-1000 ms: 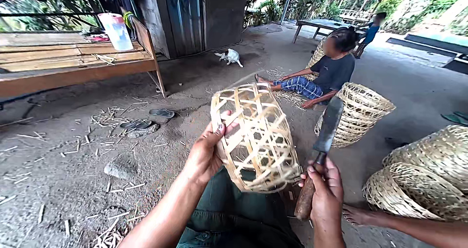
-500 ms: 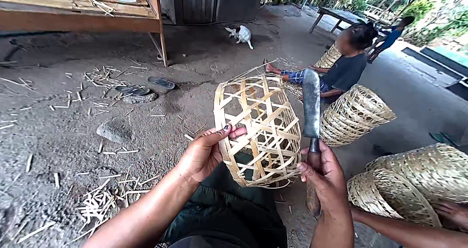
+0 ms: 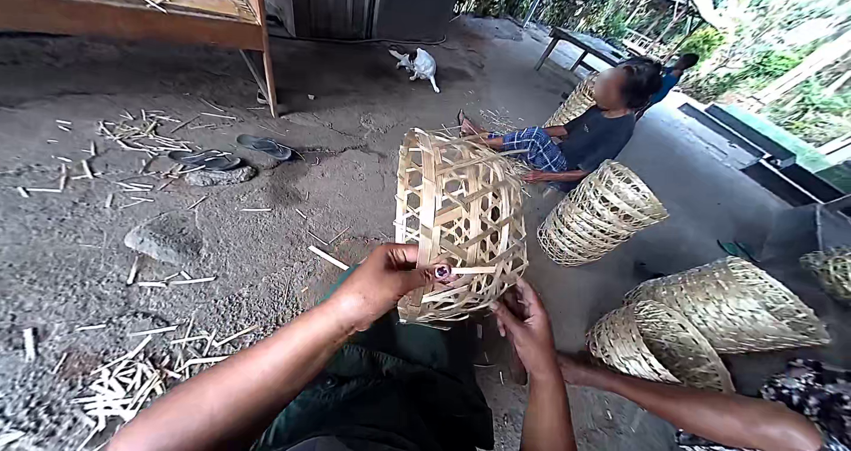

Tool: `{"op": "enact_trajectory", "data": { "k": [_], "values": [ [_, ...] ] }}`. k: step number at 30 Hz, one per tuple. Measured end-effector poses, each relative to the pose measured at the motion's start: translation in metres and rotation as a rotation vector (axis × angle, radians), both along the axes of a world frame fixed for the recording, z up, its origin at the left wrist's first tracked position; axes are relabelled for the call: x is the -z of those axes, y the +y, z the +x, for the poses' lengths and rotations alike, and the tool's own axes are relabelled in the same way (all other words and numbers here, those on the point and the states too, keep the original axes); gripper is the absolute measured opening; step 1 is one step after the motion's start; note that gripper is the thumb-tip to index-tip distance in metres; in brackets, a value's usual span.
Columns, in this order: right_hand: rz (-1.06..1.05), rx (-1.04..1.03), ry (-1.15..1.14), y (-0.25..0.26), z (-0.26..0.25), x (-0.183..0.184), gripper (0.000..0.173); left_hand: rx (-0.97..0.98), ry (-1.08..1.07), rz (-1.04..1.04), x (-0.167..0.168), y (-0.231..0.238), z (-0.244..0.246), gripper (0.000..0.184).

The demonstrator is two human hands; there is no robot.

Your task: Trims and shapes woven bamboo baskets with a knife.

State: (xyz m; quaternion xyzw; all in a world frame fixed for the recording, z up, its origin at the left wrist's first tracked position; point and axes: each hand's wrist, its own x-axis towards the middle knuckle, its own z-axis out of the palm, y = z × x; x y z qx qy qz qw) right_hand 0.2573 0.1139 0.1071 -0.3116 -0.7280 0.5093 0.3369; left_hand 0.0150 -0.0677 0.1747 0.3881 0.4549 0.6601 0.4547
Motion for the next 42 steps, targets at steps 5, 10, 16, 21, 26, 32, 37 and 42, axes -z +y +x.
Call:
{"op": "enact_trajectory", "data": {
  "k": [5,10,16,21,26,32,37,42],
  "values": [
    [0.242,0.202,0.094,-0.016,0.004,-0.023,0.059,-0.115,-0.013,-0.038,-0.004,0.001,-0.016,0.015],
    [0.228,-0.106,0.323,-0.045,-0.008,-0.060,0.061,-0.148,-0.057,-0.022,0.004,0.006,-0.013,0.012],
    [-0.081,-0.370,0.309,-0.070,-0.037,-0.071,0.045,-0.114,-0.025,0.021,0.012,0.007,0.005,0.012],
    [-0.093,-0.389,0.335,-0.074,-0.044,-0.070,0.040,-0.157,0.068,0.074,0.017,0.004,0.004,0.013],
    [-0.005,-0.348,0.296,-0.071,-0.043,-0.067,0.040,-0.205,0.138,0.106,0.019,0.006,0.006,0.014],
    [0.530,-0.101,0.012,-0.070,-0.049,-0.064,0.042,-0.273,0.204,0.149,0.020,0.011,0.016,0.017],
    [0.897,0.050,-0.209,-0.066,-0.056,-0.068,0.041,-0.318,0.232,0.141,0.022,0.016,0.017,0.016],
    [1.041,0.063,-0.331,-0.061,-0.066,-0.070,0.041,-0.347,0.229,0.103,0.024,0.019,0.013,0.019]
  ]
}}
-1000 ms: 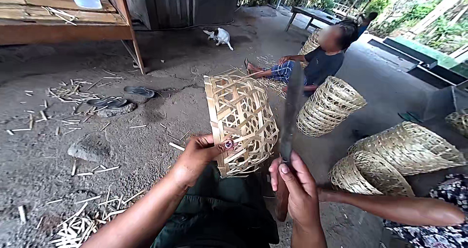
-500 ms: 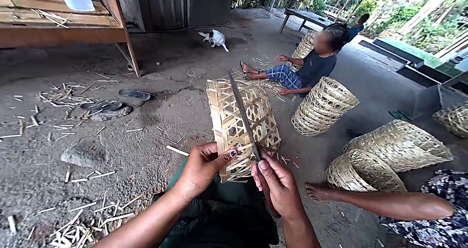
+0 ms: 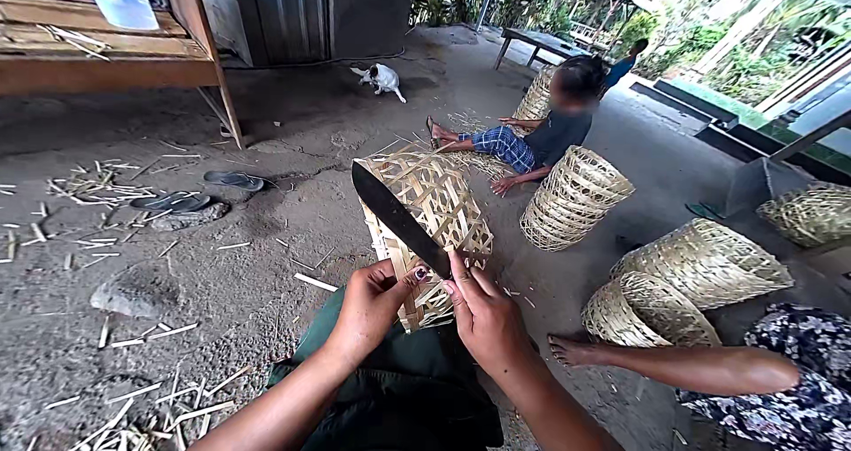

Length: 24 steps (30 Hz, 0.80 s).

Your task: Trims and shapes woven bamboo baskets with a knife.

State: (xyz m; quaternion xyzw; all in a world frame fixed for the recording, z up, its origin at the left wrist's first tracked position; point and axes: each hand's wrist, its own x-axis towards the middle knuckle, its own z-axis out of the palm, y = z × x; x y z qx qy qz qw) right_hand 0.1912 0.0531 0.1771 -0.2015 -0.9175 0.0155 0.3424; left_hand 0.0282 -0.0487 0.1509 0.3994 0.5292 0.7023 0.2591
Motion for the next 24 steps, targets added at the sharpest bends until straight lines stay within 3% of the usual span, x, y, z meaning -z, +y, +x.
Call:
{"op": "enact_trajectory", "data": {
  "k": [9,14,17,20,22,24],
  "values": [
    [0.231,-0.027,-0.089,0.014,-0.009,-0.004,0.040,0.031,-0.081,0.042,-0.004,-0.002,-0.012,0.016],
    [0.293,-0.022,-0.076,0.020,0.005,-0.023,0.042,0.163,-0.026,0.043,-0.023,-0.012,-0.032,0.012],
    [0.109,0.200,-0.016,0.046,0.035,-0.053,0.044,0.293,-0.054,-0.026,-0.018,-0.035,-0.065,0.011],
    [-0.225,0.350,0.146,0.086,0.072,-0.073,0.062,0.502,-0.101,-0.045,-0.003,-0.046,-0.097,0.012],
    [-0.454,0.274,0.299,0.088,0.080,-0.061,0.066,0.507,-0.117,-0.021,0.004,-0.044,-0.092,0.011],
    [-0.689,0.062,0.444,0.070,0.070,-0.040,0.066,0.406,-0.086,0.016,0.005,-0.037,-0.075,0.007]
  ]
}}
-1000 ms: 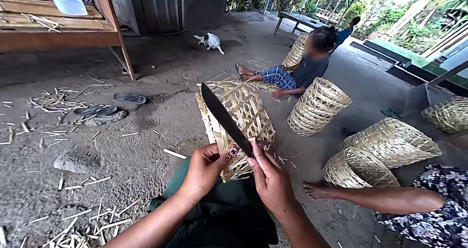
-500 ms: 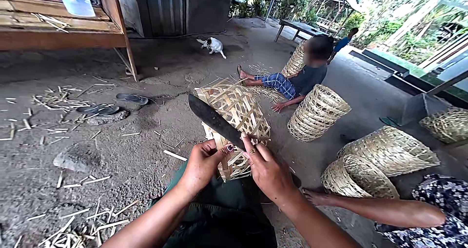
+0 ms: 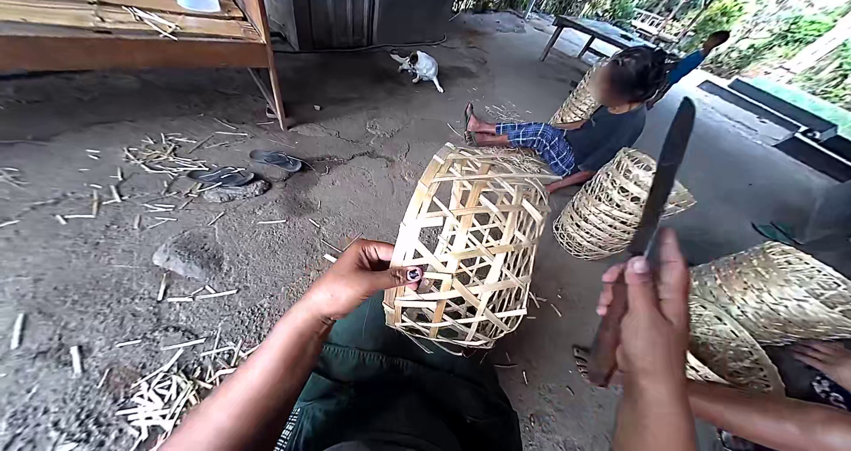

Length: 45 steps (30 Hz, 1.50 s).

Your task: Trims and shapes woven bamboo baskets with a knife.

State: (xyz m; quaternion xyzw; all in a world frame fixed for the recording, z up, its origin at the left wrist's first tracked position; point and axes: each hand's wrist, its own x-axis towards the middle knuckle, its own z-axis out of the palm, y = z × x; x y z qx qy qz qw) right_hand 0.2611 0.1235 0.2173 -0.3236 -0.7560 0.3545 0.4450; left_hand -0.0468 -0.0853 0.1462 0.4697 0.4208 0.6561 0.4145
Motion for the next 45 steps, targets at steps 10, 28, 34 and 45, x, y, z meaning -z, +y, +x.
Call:
{"op": "enact_trajectory", "data": {
  "k": [10,28,34,45],
  "values": [
    [-0.227,-0.325,0.385,-0.057,-0.046,0.067,0.111,0.003,0.029,-0.009,-0.002,-0.009,0.016,0.011],
    [-0.133,-0.020,0.220,-0.051,-0.020,0.063,0.091,-0.162,0.036,0.077,-0.026,-0.009,0.044,0.019],
    [-0.302,-0.449,0.380,-0.091,-0.013,0.015,0.041,-0.400,0.346,0.129,-0.028,0.000,0.070,0.019],
    [-0.516,-0.743,0.365,-0.116,-0.042,0.019,0.039,-0.392,0.364,0.157,-0.032,0.009,0.090,0.019]
  ]
}}
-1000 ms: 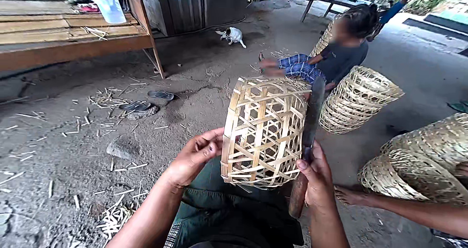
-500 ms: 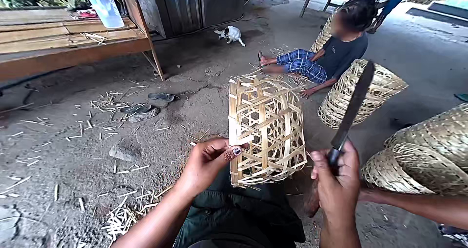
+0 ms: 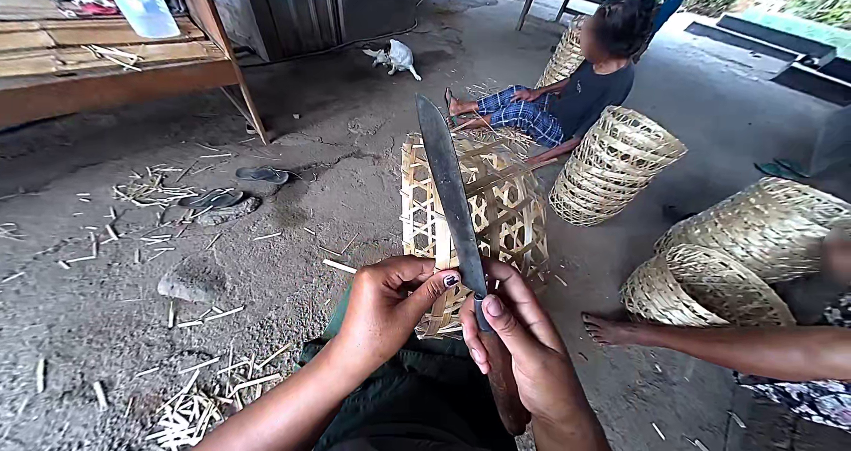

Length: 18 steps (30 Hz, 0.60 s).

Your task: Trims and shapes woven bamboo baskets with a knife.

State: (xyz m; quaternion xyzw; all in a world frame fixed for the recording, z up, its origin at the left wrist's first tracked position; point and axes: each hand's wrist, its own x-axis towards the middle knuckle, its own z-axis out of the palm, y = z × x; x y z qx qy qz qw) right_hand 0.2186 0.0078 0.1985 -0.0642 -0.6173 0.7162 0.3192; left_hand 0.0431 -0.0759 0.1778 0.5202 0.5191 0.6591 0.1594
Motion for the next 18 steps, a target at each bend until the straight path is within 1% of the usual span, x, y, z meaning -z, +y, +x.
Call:
{"op": "enact_trajectory", "data": {
  "k": [3,5,7,10,12,15,18],
  "values": [
    [0.102,0.057,-0.031,-0.001,-0.002,0.001,0.041,0.011,0.019,0.010,0.001,0.000,-0.003,0.020],
    [0.257,0.149,-0.091,-0.002,-0.004,0.002,0.041,0.023,0.039,0.003,0.002,0.001,-0.005,0.022],
    [0.480,0.273,-0.198,-0.003,-0.006,0.003,0.041,0.022,0.054,-0.007,0.004,0.001,-0.006,0.023],
    [0.947,0.503,-0.397,-0.009,-0.008,-0.003,0.039,0.032,0.050,0.011,0.006,0.001,-0.007,0.019],
    [1.162,0.581,-0.456,-0.011,-0.008,-0.007,0.040,0.035,0.028,0.023,0.006,0.000,-0.008,0.016],
    [1.323,0.606,-0.477,-0.005,-0.004,-0.011,0.041,0.025,-0.005,0.043,0.005,-0.003,-0.010,0.014],
    [1.417,0.598,-0.482,0.003,0.002,-0.013,0.041,0.027,-0.017,0.018,0.005,-0.006,-0.012,0.013]
  ]
}}
